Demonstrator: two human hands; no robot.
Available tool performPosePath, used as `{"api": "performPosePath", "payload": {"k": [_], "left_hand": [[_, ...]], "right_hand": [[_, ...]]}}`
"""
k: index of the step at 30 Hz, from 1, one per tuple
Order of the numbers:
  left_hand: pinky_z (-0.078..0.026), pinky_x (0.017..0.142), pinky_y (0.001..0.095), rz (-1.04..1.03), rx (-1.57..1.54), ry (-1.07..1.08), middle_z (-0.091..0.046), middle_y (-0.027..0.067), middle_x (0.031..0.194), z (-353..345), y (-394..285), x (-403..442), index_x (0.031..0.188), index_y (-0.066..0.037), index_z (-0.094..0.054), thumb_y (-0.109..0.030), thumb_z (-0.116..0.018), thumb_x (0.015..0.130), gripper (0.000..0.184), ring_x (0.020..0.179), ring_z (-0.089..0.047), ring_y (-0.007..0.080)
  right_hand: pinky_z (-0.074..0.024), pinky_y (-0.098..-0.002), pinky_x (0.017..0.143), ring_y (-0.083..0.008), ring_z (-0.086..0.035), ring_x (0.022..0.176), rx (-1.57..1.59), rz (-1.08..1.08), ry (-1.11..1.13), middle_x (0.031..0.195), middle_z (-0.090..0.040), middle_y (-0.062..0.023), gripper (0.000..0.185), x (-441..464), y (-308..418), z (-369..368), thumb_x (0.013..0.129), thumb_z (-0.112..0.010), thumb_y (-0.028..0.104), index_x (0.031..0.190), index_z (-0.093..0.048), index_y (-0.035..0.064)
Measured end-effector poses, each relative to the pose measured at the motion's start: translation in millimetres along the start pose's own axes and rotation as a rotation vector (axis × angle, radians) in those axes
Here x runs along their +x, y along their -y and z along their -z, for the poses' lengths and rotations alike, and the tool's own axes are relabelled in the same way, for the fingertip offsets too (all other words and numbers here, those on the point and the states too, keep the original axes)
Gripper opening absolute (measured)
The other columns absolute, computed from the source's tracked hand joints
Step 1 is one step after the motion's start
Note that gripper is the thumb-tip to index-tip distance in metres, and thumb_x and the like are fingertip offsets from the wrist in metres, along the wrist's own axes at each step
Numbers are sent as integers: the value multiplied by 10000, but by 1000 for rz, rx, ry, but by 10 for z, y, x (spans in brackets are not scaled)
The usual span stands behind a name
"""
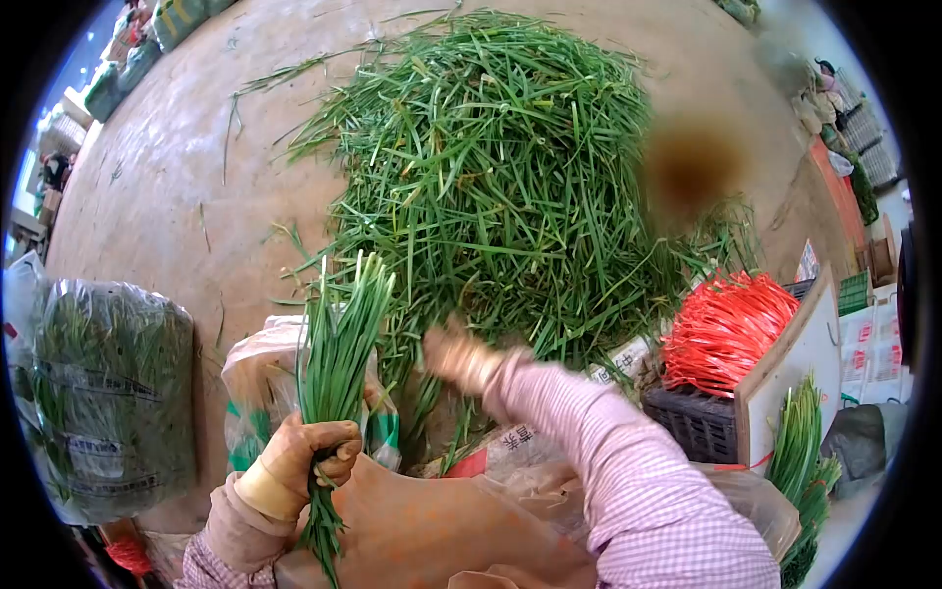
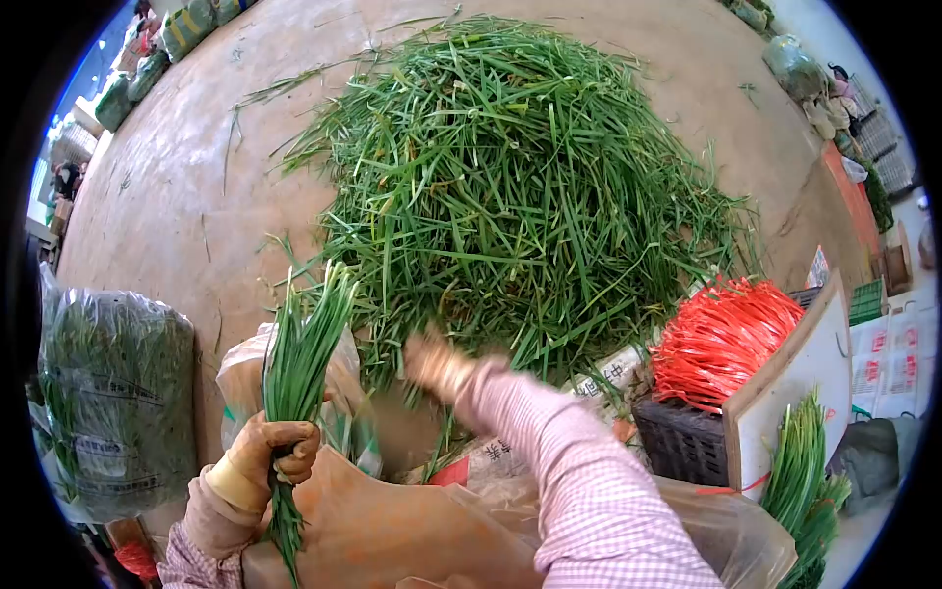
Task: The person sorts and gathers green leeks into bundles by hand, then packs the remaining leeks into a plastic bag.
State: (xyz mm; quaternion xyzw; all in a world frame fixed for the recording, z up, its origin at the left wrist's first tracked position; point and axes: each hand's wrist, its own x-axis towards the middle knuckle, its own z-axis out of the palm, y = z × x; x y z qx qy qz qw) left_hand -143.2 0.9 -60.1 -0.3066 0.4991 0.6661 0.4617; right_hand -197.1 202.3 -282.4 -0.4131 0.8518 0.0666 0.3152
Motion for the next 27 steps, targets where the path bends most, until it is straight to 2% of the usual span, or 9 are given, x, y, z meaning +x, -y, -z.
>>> {"api": "performPosePath", "payload": {"k": [4,8,10,12,14,18,21,24,27], "left_hand": [[-226,407,207,-58,174,25,-454,-4,640,-165,-110,-133,1254,-95,-501,-121,-549,881,378,431,-313,54],[-222,402,203,-214,212,3,-463,-11,648,-255,-196,-326,1181,-90,-540,-161,-567,886,304,431,-318,52],[-227,394,201,-364,333,25,-473,-7,647,-301,-228,-479,1083,-79,-572,-172,-579,884,220,436,-339,52],[-244,397,201,-382,410,49,-481,-4,649,-342,-257,-735,1048,-74,-577,-170,-584,881,193,448,-361,53],[-296,416,199,-360,501,64,-501,-1,655,-320,-204,-973,1062,-55,-572,-163,-601,871,222,491,-418,56],[-267,409,202,-237,568,-35,-464,-4,650,-401,190,-1554,1193,-18,-507,-111,-592,860,356,496,-396,60],[-275,425,197,-204,495,-4,-474,-9,675,-301,692,-1854,1231,-19,-493,-153,-606,870,401,507,-395,56],[-383,521,188,-78,477,-25,-538,-19,770,-93,1096,-2025,1241,-91,-520,-190,-637,887,386,599,-475,65],[-401,549,187,-88,480,-57,-538,-19,779,-22,1505,-2094,1274,-71,-500,-142,-619,898,401,631,-482,55]], "right_hand": [[-271,-566,1052,-249,-508,1203,-186,-393,-113,1165,-604,-73,272,-255,-1324,180,836,-525,131,1076,-643,182],[-97,-584,1138,-289,-398,1300,385,-485,-333,1343,-478,-117,441,-984,-594,1072,915,-534,222,1349,-468,180],[-317,-431,1092,-259,-509,1185,1369,-44,-524,1279,-549,-100,522,-1133,-329,874,895,-620,294,1368,-454,148],[-380,-368,1026,-235,-513,1194,1962,377,-272,1271,-554,-111,743,-1306,146,951,837,-707,278,1456,-313,159],[-403,-398,1022,-253,-520,1204,2229,896,-465,1341,-503,-143,798,-1284,785,1021,852,-679,379,1480,-239,159],[-495,-456,951,-293,-541,1168,2683,1237,-761,1352,-483,-162,665,-1378,1314,1370,919,-568,429,1449,-287,144],[-565,-391,789,-240,-641,903,2716,869,-890,1075,-633,-127,432,-1644,1393,1566,944,-553,356,1262,-492,70],[-452,-249,524,-116,-526,545,2121,318,-1163,630,-542,17,173,-1716,1470,1357,958,-555,183,861,-636,64],[-448,-232,612,-99,-533,651,1118,-93,-1697,721,-608,10,126,-1584,900,1040,919,-593,93,804,-641,73]]}}
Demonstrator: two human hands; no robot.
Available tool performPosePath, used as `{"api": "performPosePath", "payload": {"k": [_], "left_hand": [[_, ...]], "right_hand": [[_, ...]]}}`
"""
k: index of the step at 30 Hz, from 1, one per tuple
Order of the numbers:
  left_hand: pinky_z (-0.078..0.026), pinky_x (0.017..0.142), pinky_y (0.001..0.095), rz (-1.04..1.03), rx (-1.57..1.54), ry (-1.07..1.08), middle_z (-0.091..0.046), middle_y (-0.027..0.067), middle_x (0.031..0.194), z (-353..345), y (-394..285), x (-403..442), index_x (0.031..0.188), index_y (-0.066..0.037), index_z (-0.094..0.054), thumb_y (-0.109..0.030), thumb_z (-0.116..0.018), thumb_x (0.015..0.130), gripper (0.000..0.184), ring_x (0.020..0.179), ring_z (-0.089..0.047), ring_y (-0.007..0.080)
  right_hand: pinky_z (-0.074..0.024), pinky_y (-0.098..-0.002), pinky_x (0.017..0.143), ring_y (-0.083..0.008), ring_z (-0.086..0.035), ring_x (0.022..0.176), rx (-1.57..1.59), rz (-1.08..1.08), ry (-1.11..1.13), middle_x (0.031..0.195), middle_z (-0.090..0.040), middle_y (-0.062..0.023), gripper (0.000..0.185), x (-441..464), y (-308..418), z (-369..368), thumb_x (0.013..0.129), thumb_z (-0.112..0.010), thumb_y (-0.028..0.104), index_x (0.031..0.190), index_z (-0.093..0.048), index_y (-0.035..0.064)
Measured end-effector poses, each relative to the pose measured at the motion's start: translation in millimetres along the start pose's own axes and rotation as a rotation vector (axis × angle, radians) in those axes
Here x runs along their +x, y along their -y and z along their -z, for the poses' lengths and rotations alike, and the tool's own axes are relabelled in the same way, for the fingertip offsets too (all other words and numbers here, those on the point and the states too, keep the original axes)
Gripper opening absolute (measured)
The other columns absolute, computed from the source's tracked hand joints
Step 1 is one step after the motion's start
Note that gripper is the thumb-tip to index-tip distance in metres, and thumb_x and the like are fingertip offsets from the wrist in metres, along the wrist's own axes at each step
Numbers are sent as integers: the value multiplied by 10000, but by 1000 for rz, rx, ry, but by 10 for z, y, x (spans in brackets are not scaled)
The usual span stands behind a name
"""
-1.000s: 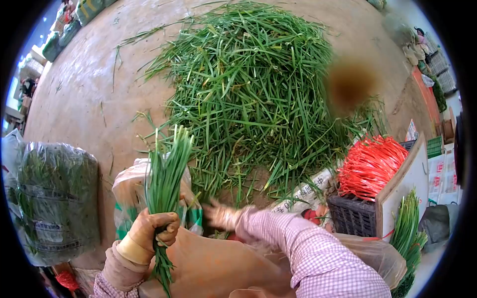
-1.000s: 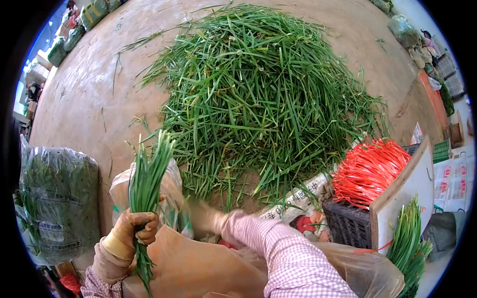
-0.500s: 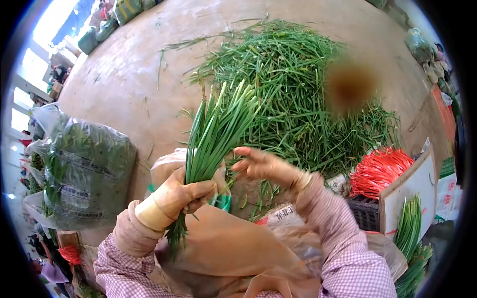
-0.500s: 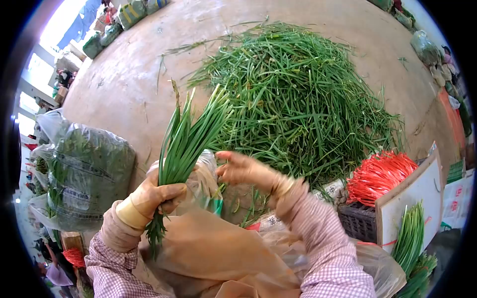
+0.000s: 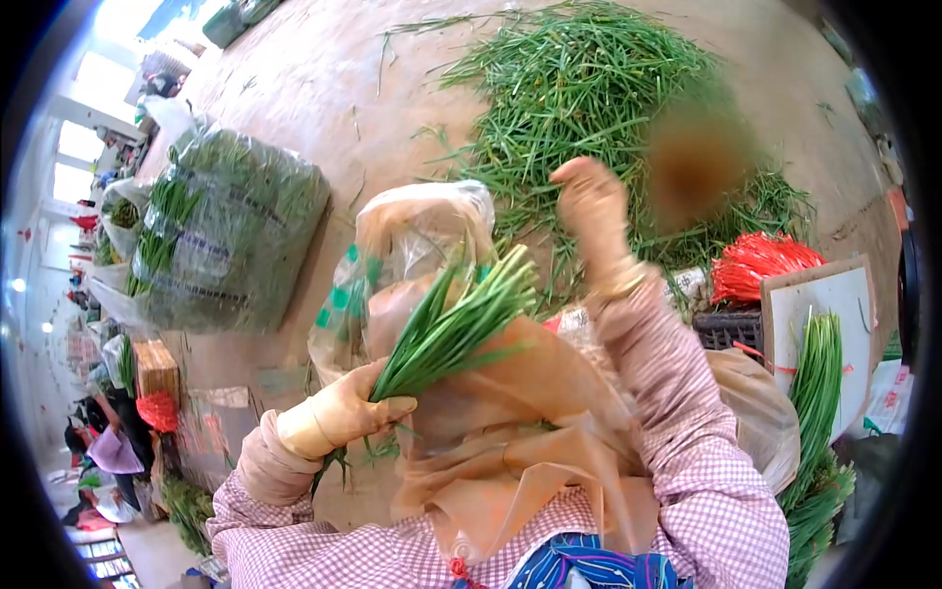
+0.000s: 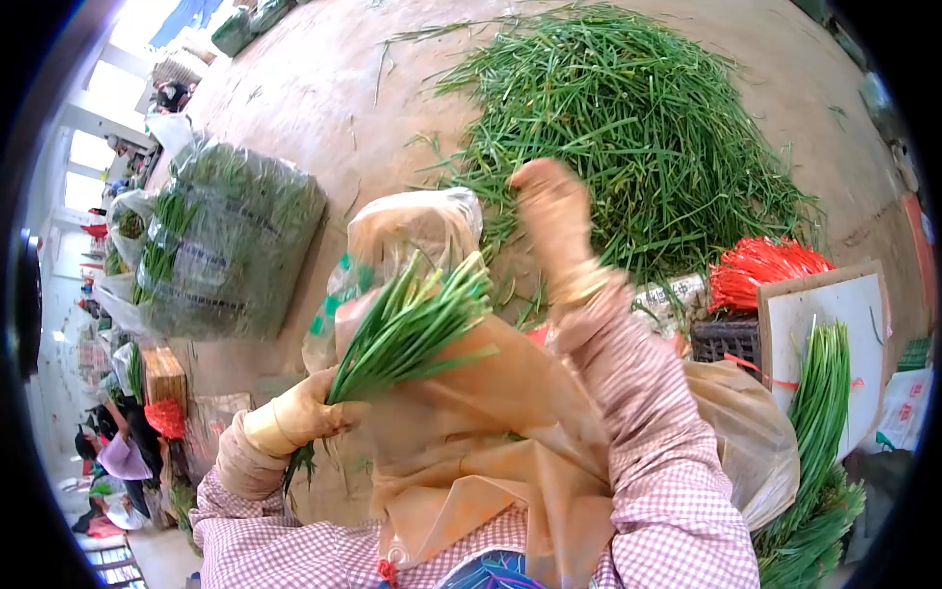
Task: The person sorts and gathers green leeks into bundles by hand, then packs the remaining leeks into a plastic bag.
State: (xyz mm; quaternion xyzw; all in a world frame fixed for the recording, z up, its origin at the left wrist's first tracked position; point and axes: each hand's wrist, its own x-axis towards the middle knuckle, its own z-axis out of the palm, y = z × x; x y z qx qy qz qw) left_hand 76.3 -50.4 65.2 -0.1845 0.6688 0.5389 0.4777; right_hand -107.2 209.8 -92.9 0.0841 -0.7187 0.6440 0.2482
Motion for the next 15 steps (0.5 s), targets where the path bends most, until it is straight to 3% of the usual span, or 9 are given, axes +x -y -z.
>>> {"api": "performPosePath", "payload": {"k": [1,2,4,6,8,9,12,14,15], "left_hand": [[-408,551,192,-59,18,-24,-541,-16,787,-33,79,-30,1275,-65,-498,-136,-614,900,400,631,-480,53],[-415,553,196,-121,38,-49,-544,-14,794,-58,139,-54,1277,-58,-496,-130,-610,902,399,632,-478,52],[-421,564,206,-123,63,-64,-549,-12,812,-100,185,-60,1287,-48,-484,-129,-603,902,411,636,-477,59],[-430,576,222,-150,171,-81,-550,-13,816,-106,252,-38,1307,-42,-470,-122,-601,901,434,639,-482,64],[-467,641,264,-171,246,-93,-595,24,853,-124,251,-66,1312,-37,-468,-140,-609,894,452,701,-536,92],[-477,690,286,-181,368,-124,-617,59,887,-151,190,-99,1313,-35,-467,-151,-615,888,464,752,-566,120],[-485,773,320,-174,512,-166,-646,119,954,-189,99,-147,1315,-32,-465,-170,-624,877,485,846,-607,172],[-483,807,334,-153,533,-177,-652,145,986,-162,149,-124,1316,-30,-463,-177,-626,873,494,889,-618,197],[-457,704,288,-197,493,-164,-607,70,908,-116,219,-95,1297,-43,-480,-170,-625,879,460,780,-549,134]], "right_hand": [[-435,-219,598,-79,-515,647,52,-377,-34,719,-598,27,132,96,262,185,929,-585,99,821,-655,74],[-419,-205,585,-61,-489,636,439,-483,98,702,-582,43,140,164,186,441,936,-589,121,829,-661,68],[-397,-179,587,-44,-461,651,209,-296,189,747,-580,51,127,49,777,372,933,-608,161,977,-649,50],[-452,-248,704,-108,-548,792,224,-57,530,929,-616,-8,287,-83,1225,334,896,-641,189,1160,-592,88],[-433,-381,919,-267,-559,1049,-321,704,623,1071,-588,-115,423,-81,1477,200,803,-707,189,1199,-591,95],[-366,-482,993,-347,-502,1167,-554,806,719,1176,-560,-169,404,-155,1504,165,766,-696,217,1146,-608,113],[-354,-532,991,-348,-514,1152,-718,846,971,1137,-573,-163,268,-162,1403,105,792,-643,237,1027,-623,110],[-422,-484,913,-324,-569,1036,-742,876,1111,999,-602,-130,186,-157,1331,109,805,-602,250,913,-601,98],[-447,-449,847,-298,-585,947,-679,848,1163,918,-595,-103,168,-201,1277,113,795,-597,231,891,-591,94]]}}
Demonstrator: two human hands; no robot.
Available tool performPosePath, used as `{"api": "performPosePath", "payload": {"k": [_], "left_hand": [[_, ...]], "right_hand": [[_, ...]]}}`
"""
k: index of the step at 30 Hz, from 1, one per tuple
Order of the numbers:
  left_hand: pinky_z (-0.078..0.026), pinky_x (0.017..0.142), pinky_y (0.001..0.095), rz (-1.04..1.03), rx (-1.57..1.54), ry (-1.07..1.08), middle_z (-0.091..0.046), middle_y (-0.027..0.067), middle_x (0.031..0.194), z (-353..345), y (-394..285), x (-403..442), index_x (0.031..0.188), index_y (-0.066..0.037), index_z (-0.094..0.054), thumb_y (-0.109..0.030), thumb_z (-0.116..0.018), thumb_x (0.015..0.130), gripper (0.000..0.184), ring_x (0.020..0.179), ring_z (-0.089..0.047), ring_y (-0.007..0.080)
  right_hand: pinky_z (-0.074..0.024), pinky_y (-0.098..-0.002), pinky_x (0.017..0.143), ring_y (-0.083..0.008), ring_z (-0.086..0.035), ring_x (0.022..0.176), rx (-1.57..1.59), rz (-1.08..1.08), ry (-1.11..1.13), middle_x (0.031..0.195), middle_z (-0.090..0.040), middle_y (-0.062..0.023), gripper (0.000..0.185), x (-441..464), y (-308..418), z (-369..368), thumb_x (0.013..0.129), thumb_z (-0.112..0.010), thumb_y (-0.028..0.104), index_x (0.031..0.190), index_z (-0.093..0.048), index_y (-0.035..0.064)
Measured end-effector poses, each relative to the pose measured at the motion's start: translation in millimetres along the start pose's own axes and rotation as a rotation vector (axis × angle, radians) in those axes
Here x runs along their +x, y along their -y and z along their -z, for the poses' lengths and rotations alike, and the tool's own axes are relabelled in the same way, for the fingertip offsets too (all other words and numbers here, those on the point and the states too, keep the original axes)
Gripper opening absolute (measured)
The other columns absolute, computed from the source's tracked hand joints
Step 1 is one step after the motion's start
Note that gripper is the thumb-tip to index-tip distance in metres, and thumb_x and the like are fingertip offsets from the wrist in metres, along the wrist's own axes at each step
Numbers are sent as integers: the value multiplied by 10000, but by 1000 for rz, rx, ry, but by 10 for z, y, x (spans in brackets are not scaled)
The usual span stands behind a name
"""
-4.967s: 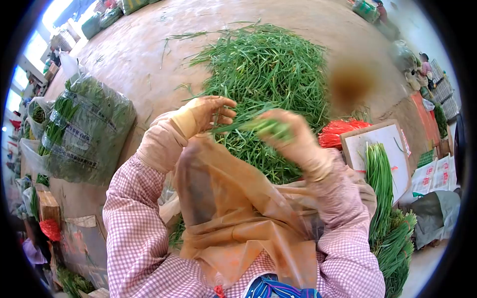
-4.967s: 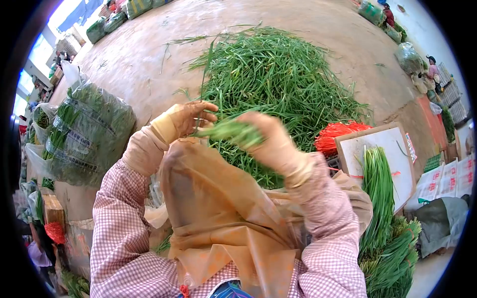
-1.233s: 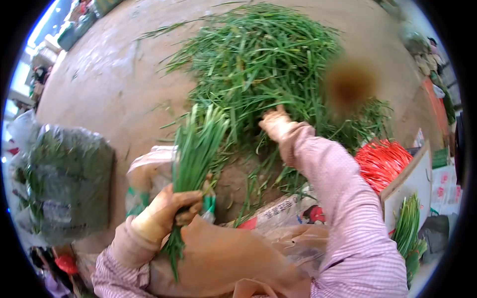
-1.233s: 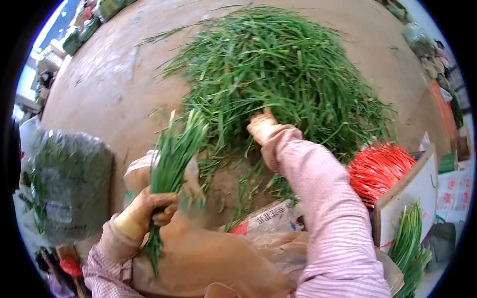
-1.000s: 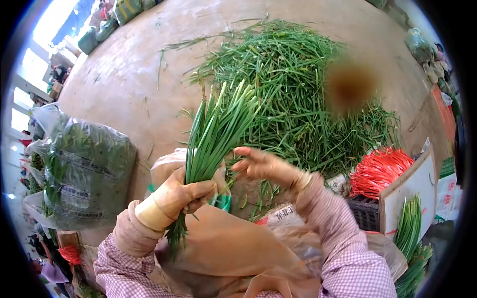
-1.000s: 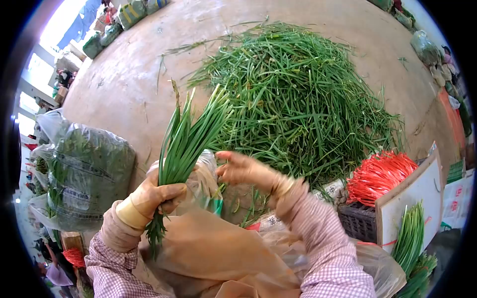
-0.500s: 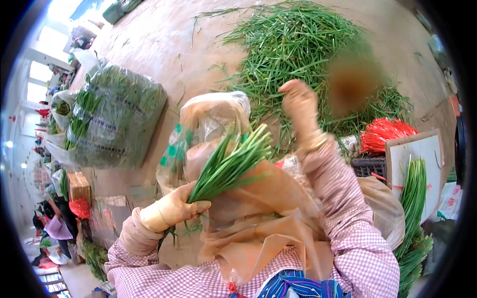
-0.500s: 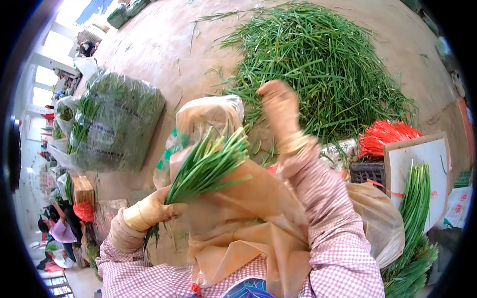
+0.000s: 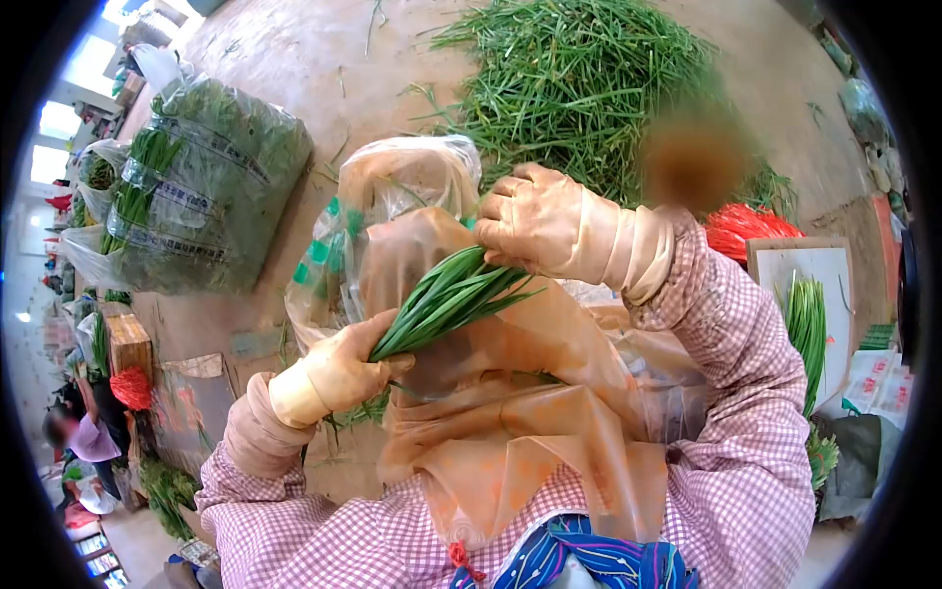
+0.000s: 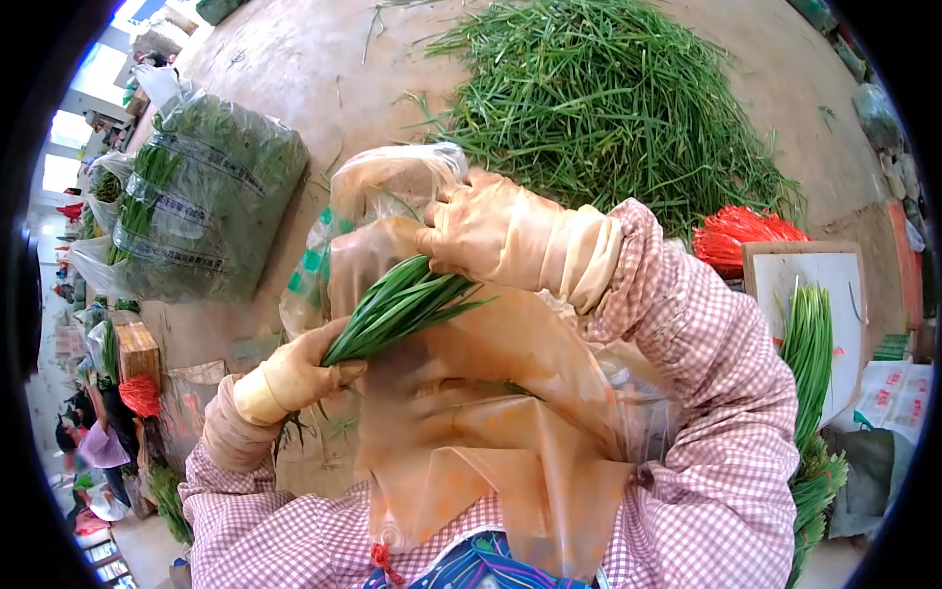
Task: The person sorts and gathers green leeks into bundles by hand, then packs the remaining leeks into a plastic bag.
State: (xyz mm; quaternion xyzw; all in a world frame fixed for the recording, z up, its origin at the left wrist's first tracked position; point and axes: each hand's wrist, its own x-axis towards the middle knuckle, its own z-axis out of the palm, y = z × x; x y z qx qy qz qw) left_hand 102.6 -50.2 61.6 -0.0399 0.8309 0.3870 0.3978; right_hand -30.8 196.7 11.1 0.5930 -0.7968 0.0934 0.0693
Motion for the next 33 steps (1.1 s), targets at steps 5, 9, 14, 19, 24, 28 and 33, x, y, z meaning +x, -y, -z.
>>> {"api": "performPosePath", "payload": {"k": [5,9,14,19,24,28,33], "left_hand": [[-416,599,226,-76,-86,22,-555,-19,849,-2,155,62,1281,-47,-492,-158,-613,894,421,677,-462,70],[-397,597,208,-63,-253,75,-549,-40,880,11,199,119,1282,-37,-497,-147,-605,897,414,685,-447,58],[-340,547,174,-35,-401,177,-525,-58,840,39,234,174,1293,-52,-516,-209,-627,889,447,637,-408,27],[-260,441,184,68,-564,274,-464,-56,676,80,221,119,1264,-85,-530,-186,-593,915,369,499,-337,27],[-221,428,179,124,-672,352,-462,-45,666,102,330,174,1281,-87,-527,-237,-609,905,413,483,-322,30],[-196,416,194,70,-814,381,-454,-31,642,72,405,176,1292,-61,-519,-243,-640,881,466,464,-294,29],[-187,412,204,26,-890,335,-464,-22,637,-41,402,175,1286,-23,-521,-236,-655,864,491,458,-289,28]], "right_hand": [[-471,-331,656,-202,-597,756,-177,67,-170,764,-563,-39,131,-28,-35,-66,747,-576,192,842,-564,103],[-459,-313,638,-184,-582,744,-228,78,-274,775,-550,-18,128,-123,-79,-158,736,-585,178,835,-539,111],[-490,-354,612,-223,-606,787,-283,-51,-221,828,-595,-45,248,-436,-518,-251,747,-572,99,986,-634,113],[-496,-263,603,-139,-625,702,498,-980,-440,815,-671,-61,127,-1058,-880,-27,918,-599,193,903,-637,73],[-498,-311,637,-170,-642,712,-7,-852,31,740,-662,-39,203,-1145,-706,-194,902,-582,266,897,-669,84],[-508,-296,678,-143,-638,750,895,-1077,-443,815,-668,-41,220,-1002,-423,-484,912,-568,266,976,-658,75],[-455,-278,852,-147,-590,1017,1720,-777,-434,1120,-631,-54,549,-630,347,-445,914,-583,412,1326,-464,70]]}}
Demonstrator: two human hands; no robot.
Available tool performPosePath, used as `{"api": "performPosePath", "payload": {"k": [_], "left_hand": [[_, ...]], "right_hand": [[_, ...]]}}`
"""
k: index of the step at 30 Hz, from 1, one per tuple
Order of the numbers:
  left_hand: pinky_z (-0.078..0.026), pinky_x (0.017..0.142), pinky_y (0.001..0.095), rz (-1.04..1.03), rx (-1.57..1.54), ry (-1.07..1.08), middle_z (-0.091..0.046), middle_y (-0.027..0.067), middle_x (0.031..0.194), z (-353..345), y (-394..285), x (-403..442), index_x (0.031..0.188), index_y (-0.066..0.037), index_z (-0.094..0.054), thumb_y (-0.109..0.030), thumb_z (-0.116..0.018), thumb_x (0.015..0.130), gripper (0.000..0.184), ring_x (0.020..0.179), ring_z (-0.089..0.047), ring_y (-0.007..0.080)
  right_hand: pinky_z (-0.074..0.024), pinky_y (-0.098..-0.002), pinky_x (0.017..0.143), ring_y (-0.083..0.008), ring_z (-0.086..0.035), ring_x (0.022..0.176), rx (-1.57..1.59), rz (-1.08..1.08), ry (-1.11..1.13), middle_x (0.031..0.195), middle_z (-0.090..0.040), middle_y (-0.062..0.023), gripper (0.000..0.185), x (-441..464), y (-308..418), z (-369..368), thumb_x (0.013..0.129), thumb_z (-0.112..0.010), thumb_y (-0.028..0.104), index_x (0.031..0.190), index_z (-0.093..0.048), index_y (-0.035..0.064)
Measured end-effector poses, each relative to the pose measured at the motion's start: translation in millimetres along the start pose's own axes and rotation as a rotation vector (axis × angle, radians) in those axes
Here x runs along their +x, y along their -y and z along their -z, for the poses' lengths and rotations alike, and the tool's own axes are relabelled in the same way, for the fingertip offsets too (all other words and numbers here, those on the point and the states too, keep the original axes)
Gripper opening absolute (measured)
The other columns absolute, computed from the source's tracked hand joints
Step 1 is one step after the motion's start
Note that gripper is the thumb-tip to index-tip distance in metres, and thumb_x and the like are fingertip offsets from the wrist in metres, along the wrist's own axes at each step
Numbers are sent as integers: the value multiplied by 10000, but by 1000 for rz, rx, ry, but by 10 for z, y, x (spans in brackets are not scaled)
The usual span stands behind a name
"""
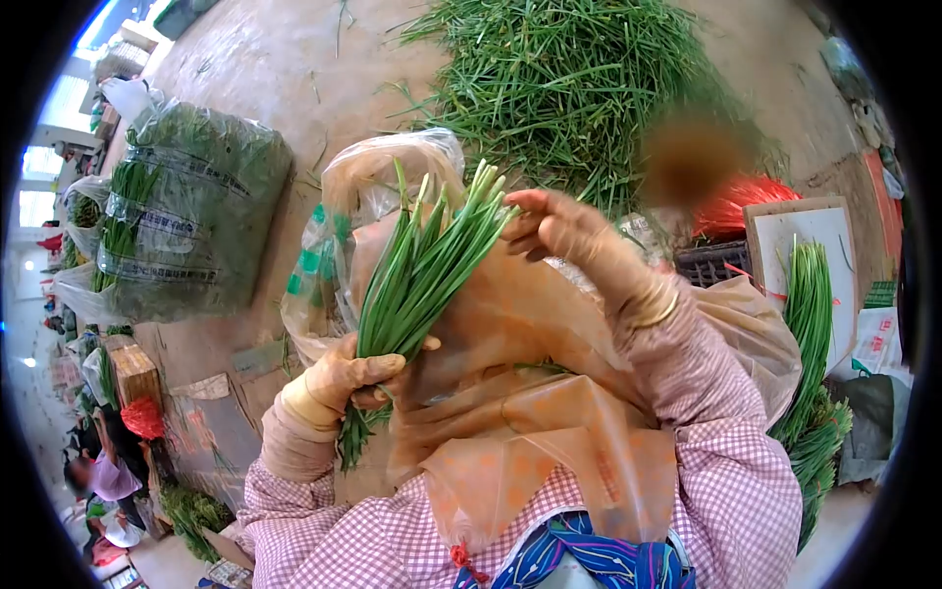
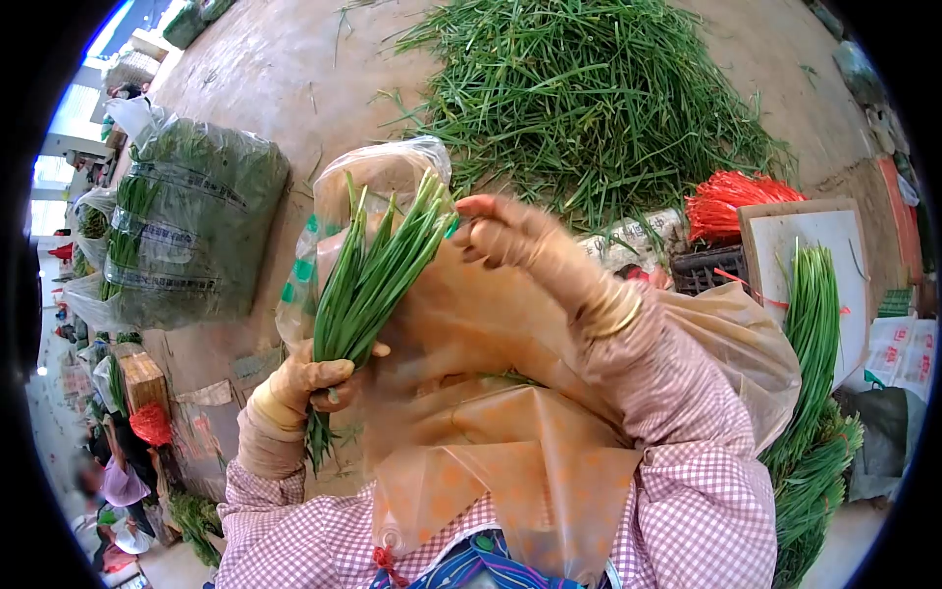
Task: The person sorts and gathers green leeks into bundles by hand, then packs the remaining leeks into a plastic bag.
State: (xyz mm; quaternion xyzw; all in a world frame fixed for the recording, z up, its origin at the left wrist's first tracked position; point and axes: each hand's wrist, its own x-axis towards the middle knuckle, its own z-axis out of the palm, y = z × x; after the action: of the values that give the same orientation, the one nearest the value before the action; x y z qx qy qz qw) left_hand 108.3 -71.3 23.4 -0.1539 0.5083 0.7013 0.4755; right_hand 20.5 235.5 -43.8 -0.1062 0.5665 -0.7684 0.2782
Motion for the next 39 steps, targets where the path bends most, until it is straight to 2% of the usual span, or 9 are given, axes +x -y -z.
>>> {"api": "performPosePath", "payload": {"k": [10,16,20,24,26,30,33,35,39], "left_hand": [[-517,589,376,-618,1410,-826,-658,124,885,-671,151,484,1372,-96,-403,-53,-610,767,641,668,-661,275],[-526,528,382,-505,1769,-830,-586,111,875,-948,358,664,1445,-36,-273,-105,-693,696,861,658,-653,283],[-511,839,403,-744,1370,-270,-594,197,1098,-903,153,414,1464,-17,-218,-256,-773,734,947,980,-625,289],[-440,969,355,-433,686,-112,-535,156,1312,-762,-617,65,1436,-4,-298,-307,-757,783,854,1135,-553,219],[-421,986,360,-725,708,-84,-520,142,1325,-549,-880,301,1432,-25,-327,-330,-697,835,766,1179,-511,237],[-442,960,340,-473,463,198,-515,172,1306,-896,-813,838,1404,-37,-389,-442,-618,863,714,1113,-541,208],[-491,871,319,-981,439,207,-564,160,1232,-1016,-483,1193,1343,-41,-458,-469,-611,867,658,1026,-589,209],[-528,801,330,-307,48,274,-630,152,1096,-1048,-506,1210,1216,-19,-555,-477,-634,851,591,927,-634,231],[-564,732,366,59,-58,141,-676,160,948,-1092,-583,1343,1031,17,-637,-482,-653,833,536,825,-670,259]], "right_hand": [[-376,-378,1054,-202,-474,1234,486,157,39,1344,-477,-58,859,-165,101,-673,807,-645,585,1428,-301,102],[-519,-430,874,-277,-617,1034,833,104,-251,1119,-623,-101,474,-101,76,-386,917,-572,446,1198,-513,68],[-516,-432,839,-252,-615,876,852,124,-256,901,-621,-70,315,-110,-68,-241,906,-622,311,1094,-542,71],[-496,-420,838,-226,-563,820,884,224,-97,847,-581,-49,290,-204,89,-138,896,-618,249,1099,-551,52],[-495,-426,841,-227,-564,822,901,241,-37,862,-584,-51,306,-184,128,-153,891,-618,255,1111,-553,52],[-491,-414,878,-233,-586,878,946,284,77,908,-606,-75,269,-127,208,-290,899,-589,231,1095,-567,48],[-481,-351,891,-201,-591,960,605,265,-205,1035,-632,-102,251,-164,209,-216,920,-546,239,1066,-597,41],[-482,-331,860,-186,-594,933,232,337,-315,1024,-633,-94,271,-218,264,-152,921,-551,259,1074,-608,43],[-468,-294,808,-141,-577,906,-136,160,-351,963,-637,-55,357,-264,447,-55,935,-551,367,1070,-648,51]]}}
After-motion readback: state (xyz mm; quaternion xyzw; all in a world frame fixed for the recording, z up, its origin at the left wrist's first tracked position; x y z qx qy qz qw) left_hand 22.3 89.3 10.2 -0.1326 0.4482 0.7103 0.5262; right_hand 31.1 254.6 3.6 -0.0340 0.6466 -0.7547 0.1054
